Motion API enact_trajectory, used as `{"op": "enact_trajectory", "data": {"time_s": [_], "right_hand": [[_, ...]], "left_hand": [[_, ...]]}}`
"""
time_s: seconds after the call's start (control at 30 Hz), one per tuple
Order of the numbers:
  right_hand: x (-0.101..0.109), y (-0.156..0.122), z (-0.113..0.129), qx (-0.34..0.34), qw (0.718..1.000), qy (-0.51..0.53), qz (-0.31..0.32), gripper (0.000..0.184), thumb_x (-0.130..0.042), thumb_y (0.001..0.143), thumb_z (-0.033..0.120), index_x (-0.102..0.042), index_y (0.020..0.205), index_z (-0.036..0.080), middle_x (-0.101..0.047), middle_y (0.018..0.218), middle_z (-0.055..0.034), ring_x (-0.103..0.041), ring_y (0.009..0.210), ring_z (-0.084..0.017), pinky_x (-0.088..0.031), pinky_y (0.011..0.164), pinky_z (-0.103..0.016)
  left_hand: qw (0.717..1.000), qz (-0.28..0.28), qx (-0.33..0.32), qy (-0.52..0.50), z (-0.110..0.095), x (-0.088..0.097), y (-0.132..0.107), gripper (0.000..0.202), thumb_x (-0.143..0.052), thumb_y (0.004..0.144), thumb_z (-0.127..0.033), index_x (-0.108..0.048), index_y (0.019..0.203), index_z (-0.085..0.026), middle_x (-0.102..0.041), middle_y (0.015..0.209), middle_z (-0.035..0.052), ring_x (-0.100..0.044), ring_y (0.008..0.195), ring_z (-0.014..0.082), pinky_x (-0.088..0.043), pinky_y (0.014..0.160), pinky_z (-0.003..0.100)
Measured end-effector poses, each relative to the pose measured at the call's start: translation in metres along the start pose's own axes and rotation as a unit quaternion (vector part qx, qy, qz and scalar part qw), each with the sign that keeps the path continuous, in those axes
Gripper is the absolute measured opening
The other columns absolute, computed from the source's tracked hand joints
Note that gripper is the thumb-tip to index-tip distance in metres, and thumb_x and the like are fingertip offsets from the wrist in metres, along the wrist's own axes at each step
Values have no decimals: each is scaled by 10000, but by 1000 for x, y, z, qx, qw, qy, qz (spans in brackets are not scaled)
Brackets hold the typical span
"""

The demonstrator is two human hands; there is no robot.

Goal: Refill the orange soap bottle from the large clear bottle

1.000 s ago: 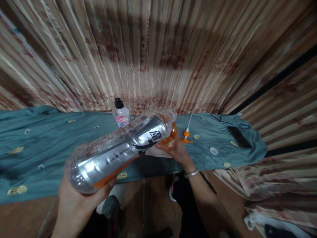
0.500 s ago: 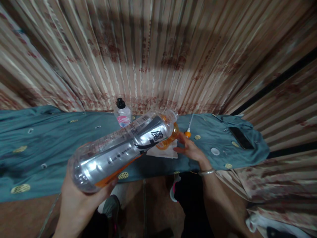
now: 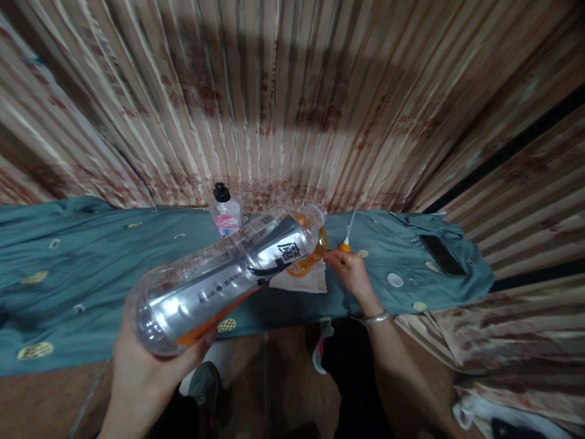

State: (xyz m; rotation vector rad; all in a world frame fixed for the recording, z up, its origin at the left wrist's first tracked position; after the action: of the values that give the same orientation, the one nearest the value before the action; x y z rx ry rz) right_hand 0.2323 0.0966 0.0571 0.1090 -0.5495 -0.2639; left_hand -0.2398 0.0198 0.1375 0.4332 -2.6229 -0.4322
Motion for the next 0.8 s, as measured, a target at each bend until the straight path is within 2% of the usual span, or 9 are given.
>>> {"op": "enact_trajectory", "data": {"time_s": [0.07,0.1,0.2,0.27,0.33,0.43,0.57,0.67,0.8], "right_hand": [[6,-1,-5,-10,998,28,-57,578,-798,957,803,-758,724,275,-574,561,34,-530,567,-184,-440,581,-312],[8,-1,-7,-13,995,50,-88,567,-793,961,812,-781,783,273,-643,614,19,-596,610,-199,-508,621,-320],[6,-4,-11,-5,981,134,-137,630,-848,932,847,-853,1179,268,-913,1089,-97,-849,969,-296,-715,918,-432],[0,-7,-11,4,978,161,-136,788,-854,934,902,-812,1410,276,-908,1384,-162,-879,1206,-352,-728,1098,-524],[-8,-10,-9,13,980,165,-111,859,-776,999,950,-761,1545,287,-869,1525,-188,-859,1366,-392,-695,1222,-603],[-20,-15,1,39,982,174,-57,963,-727,1019,992,-691,1674,287,-830,1612,-210,-812,1502,-431,-658,1304,-660],[-37,-20,20,77,985,155,11,1149,-879,918,967,-606,1783,261,-779,1708,-221,-737,1623,-455,-606,1387,-683],[-50,-23,26,75,990,116,41,1129,-979,883,847,-612,1772,257,-783,1712,-213,-765,1587,-468,-598,1391,-723],[-61,-25,22,42,995,80,38,1025,-1030,866,658,-624,1734,296,-878,1553,-171,-851,1443,-468,-645,1314,-772]], "left_hand": [[999,33,18,-12,6,-5,-1,892,-1117,629,-534,-817,1427,-273,-898,1329,112,-892,1298,453,-724,1189,651],[999,38,22,-14,9,-6,-1,904,-1117,623,-533,-804,1430,-274,-891,1341,115,-886,1316,460,-718,1200,656],[999,37,26,-12,15,-3,1,879,-1124,578,-518,-789,1355,-279,-872,1270,99,-890,1286,472,-741,1161,650],[999,35,26,-14,18,-2,3,859,-1131,548,-502,-778,1302,-292,-859,1232,83,-896,1265,471,-753,1140,642],[999,37,26,-21,19,-2,3,858,-1137,539,-482,-765,1290,-304,-859,1259,83,-898,1274,472,-755,1138,634],[997,38,45,-43,21,-5,0,877,-1140,566,-467,-740,1332,-321,-868,1388,109,-882,1347,479,-725,1196,641],[995,42,65,-70,22,-9,-5,899,-1139,572,-452,-730,1364,-336,-854,1496,126,-852,1428,489,-674,1266,661],[996,38,54,-53,20,-6,-4,884,-1128,605,-446,-744,1393,-325,-853,1445,113,-862,1402,477,-679,1266,659],[999,43,16,-14,19,-4,2,843,-1116,600,-526,-784,1341,-297,-852,1267,88,-894,1299,472,-745,1157,636]]}}
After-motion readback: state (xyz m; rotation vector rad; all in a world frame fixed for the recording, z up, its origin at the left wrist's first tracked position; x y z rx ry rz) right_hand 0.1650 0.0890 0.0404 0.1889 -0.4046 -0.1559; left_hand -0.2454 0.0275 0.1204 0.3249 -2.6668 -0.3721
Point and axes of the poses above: each hand's wrist, its own y-axis towards the middle knuckle, its own x-axis out of the back of the hand, z = x × y, the point moved 9 cm from there along y, towards the middle knuckle
